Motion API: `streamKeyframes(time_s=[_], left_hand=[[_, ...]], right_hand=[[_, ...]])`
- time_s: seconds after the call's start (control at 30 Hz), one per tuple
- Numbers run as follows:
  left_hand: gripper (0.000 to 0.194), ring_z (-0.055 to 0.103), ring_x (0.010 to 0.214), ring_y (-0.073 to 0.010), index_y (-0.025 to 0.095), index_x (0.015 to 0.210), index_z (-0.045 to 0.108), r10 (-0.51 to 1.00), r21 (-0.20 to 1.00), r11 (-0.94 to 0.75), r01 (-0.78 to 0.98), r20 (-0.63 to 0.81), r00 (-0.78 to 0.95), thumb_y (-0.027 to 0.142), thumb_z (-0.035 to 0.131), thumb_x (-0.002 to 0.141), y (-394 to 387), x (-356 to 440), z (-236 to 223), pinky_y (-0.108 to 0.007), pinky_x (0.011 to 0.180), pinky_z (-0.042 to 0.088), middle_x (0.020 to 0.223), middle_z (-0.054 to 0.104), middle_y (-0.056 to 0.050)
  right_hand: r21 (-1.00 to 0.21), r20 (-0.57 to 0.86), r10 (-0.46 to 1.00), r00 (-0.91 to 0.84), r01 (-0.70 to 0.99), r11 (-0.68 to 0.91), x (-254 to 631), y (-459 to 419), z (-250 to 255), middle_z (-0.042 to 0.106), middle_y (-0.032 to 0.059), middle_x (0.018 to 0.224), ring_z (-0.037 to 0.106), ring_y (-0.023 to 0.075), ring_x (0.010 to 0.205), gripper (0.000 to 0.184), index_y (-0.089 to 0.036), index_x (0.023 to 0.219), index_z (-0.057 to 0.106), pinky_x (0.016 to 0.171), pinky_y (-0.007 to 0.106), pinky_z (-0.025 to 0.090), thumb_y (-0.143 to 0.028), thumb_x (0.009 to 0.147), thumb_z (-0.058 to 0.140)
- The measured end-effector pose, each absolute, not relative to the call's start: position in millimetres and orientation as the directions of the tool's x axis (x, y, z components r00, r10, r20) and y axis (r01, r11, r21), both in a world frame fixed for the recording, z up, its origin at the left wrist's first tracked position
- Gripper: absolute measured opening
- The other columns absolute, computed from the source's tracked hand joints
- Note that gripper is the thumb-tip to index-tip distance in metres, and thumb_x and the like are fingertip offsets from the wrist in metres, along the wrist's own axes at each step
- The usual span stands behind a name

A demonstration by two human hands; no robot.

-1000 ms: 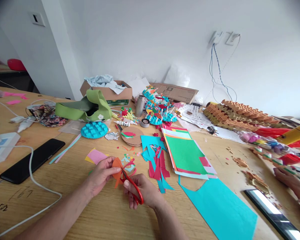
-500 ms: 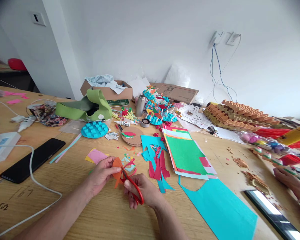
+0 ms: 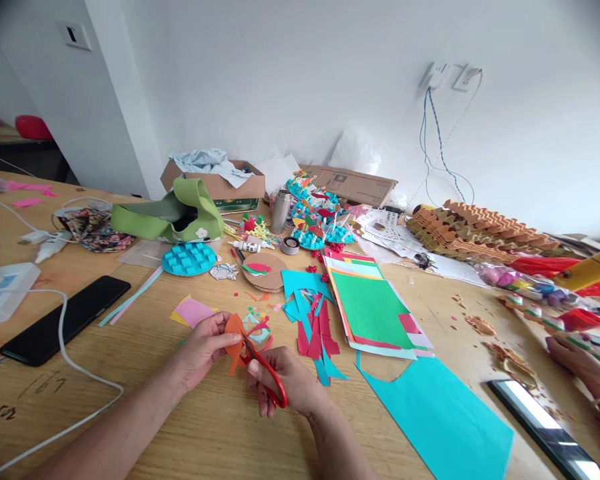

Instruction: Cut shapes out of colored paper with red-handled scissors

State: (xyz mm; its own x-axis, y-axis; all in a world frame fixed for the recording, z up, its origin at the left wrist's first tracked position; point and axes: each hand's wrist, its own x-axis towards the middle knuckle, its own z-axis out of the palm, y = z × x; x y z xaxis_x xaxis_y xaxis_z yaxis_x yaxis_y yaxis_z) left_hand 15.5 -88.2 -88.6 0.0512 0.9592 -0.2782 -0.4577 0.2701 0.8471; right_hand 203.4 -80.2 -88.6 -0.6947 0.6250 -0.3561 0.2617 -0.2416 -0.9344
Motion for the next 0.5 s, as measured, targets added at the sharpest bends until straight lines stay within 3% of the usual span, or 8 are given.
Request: streamKeyframes(time_s=[0.5], left_hand=[[0.034,0.065,0.068,-0.0158,0.015,0.080,0.065,0.959,0.851,0.271,-0.449,-0.278,0.053,0.023,0.085,0.054,-89.6,16.0,-86.4,-0.026,0.066,0.047,0.075,0.073,-0.003]], right_hand=[[-0.932,-0.360,0.630,-0.688,0.245,-0.265,203.5,-80.3,-91.6,0.055,-0.0022,0.045,0.051,0.0096,0.035,0.065,-0.015,0.071,0.056,0.034,0.017,0.034,-0.080,0.071,0.059]])
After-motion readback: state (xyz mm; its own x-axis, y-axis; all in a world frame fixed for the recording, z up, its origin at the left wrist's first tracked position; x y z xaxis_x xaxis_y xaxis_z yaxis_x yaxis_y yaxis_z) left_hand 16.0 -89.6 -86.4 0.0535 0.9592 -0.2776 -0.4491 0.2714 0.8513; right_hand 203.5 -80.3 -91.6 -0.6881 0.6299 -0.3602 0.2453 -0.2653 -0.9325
